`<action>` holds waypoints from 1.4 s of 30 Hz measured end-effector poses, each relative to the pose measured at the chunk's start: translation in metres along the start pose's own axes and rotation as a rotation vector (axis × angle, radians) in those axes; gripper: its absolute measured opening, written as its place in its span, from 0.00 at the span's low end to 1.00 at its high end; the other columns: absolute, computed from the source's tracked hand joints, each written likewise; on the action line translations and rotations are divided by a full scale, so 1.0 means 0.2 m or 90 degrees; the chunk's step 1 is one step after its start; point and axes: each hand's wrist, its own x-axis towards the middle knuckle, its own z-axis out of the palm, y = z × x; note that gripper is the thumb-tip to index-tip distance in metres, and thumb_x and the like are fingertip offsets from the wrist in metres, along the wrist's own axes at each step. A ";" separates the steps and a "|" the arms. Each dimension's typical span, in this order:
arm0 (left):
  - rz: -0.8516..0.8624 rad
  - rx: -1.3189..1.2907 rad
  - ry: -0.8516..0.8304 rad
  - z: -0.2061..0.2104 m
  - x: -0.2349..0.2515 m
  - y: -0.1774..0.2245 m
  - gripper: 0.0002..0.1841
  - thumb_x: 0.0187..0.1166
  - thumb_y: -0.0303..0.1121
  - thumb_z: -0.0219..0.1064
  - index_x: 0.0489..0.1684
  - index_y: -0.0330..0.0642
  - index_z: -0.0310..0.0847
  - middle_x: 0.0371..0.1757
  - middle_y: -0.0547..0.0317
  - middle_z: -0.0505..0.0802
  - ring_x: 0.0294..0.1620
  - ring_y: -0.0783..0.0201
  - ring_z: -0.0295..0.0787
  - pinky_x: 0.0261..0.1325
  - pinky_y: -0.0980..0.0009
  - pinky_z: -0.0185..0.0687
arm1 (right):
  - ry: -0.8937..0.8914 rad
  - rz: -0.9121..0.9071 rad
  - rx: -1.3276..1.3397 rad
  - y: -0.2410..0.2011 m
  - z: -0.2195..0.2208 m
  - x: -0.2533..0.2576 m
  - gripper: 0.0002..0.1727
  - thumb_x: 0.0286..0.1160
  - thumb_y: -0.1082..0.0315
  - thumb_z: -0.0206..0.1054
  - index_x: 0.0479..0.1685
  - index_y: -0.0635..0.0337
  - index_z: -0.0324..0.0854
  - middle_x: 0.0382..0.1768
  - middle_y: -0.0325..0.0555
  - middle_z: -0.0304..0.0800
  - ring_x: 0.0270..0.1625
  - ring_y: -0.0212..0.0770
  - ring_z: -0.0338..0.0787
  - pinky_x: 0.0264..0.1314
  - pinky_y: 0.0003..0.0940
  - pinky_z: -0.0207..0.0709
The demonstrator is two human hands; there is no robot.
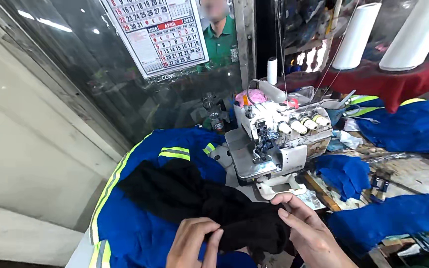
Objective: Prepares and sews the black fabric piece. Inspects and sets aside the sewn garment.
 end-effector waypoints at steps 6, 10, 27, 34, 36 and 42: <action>0.020 -0.006 0.043 -0.14 0.03 0.05 0.05 0.78 0.34 0.74 0.42 0.43 0.90 0.42 0.62 0.93 0.48 0.68 0.90 0.53 0.69 0.89 | 0.140 0.070 0.064 0.03 0.03 -0.03 0.10 0.86 0.66 0.63 0.53 0.64 0.83 0.47 0.53 0.88 0.47 0.41 0.90 0.52 0.39 0.88; -0.043 0.005 -0.054 -0.15 -0.01 0.02 0.10 0.82 0.35 0.70 0.53 0.41 0.90 0.46 0.60 0.93 0.48 0.69 0.91 0.54 0.69 0.90 | 0.114 0.113 0.124 0.01 0.06 -0.02 0.12 0.86 0.64 0.62 0.58 0.62 0.79 0.50 0.55 0.88 0.50 0.43 0.91 0.55 0.43 0.89; 0.001 -0.056 -0.116 -0.05 0.22 0.11 0.09 0.84 0.35 0.65 0.52 0.48 0.90 0.51 0.68 0.95 0.52 0.73 0.92 0.56 0.72 0.92 | 0.001 0.014 -0.608 -0.14 0.20 -0.16 0.13 0.77 0.51 0.73 0.45 0.48 0.89 0.38 0.36 0.88 0.31 0.30 0.85 0.30 0.30 0.83; -0.020 -0.030 -0.132 -0.06 0.27 0.20 0.14 0.82 0.47 0.67 0.47 0.52 0.95 0.42 0.67 0.93 0.45 0.73 0.87 0.48 0.75 0.84 | -0.006 0.110 -0.649 -0.05 0.17 -0.16 0.12 0.78 0.51 0.68 0.49 0.46 0.89 0.39 0.35 0.92 0.37 0.30 0.89 0.38 0.31 0.84; -0.023 -0.024 -0.151 -0.07 0.27 0.20 0.15 0.81 0.50 0.68 0.47 0.53 0.96 0.41 0.66 0.93 0.44 0.72 0.86 0.47 0.74 0.83 | -0.010 0.133 -0.607 -0.07 0.15 -0.15 0.12 0.81 0.52 0.65 0.48 0.46 0.88 0.39 0.34 0.91 0.35 0.29 0.88 0.38 0.31 0.84; -0.017 0.036 -0.259 -0.09 0.30 0.11 0.09 0.79 0.48 0.70 0.47 0.61 0.94 0.41 0.72 0.90 0.44 0.76 0.86 0.46 0.75 0.84 | -0.049 0.223 -0.279 -0.17 0.09 -0.13 0.11 0.87 0.56 0.63 0.52 0.53 0.81 0.38 0.40 0.90 0.30 0.36 0.89 0.27 0.32 0.84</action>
